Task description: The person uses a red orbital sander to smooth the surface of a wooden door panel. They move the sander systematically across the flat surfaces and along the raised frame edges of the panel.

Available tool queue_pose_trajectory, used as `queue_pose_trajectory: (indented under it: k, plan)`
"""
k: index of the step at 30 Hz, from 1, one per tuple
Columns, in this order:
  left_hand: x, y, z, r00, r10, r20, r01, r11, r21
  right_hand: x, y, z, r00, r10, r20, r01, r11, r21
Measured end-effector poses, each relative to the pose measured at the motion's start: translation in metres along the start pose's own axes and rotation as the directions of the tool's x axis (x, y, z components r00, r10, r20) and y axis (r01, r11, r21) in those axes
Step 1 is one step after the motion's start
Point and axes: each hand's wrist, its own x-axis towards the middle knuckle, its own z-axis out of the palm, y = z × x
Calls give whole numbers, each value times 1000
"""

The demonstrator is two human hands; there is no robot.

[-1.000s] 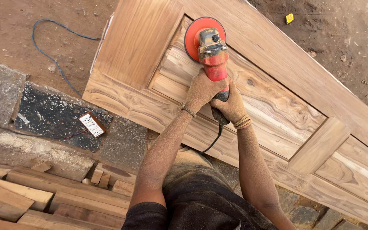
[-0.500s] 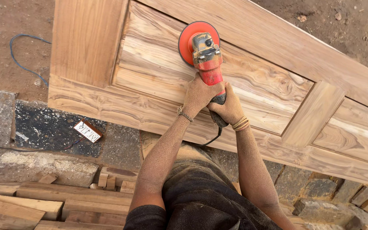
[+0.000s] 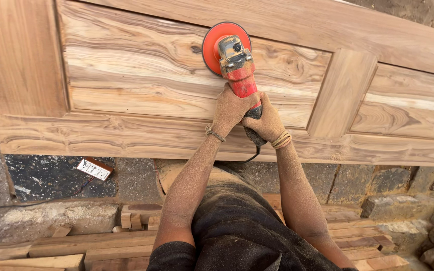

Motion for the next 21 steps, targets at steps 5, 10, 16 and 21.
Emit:
queue_pose_trajectory:
  k: [5, 10, 16, 21]
  plan:
    - [0, 10, 45, 998, -21, 64, 19, 999, 34, -15, 38, -28, 998, 59, -32, -58, 998, 17]
    - [-2, 17, 92, 997, 22, 79, -27, 997, 66, -28, 71, -52, 996, -25, -81, 33, 995, 98]
    - [-3, 22, 145, 991, 47, 129, -59, 994, 95, -46, 96, -88, 979, 162, -126, -149, 983, 110]
    - [-1, 29, 191, 983, 61, 173, -88, 984, 152, -60, 124, -112, 971, 164, -173, -131, 974, 185]
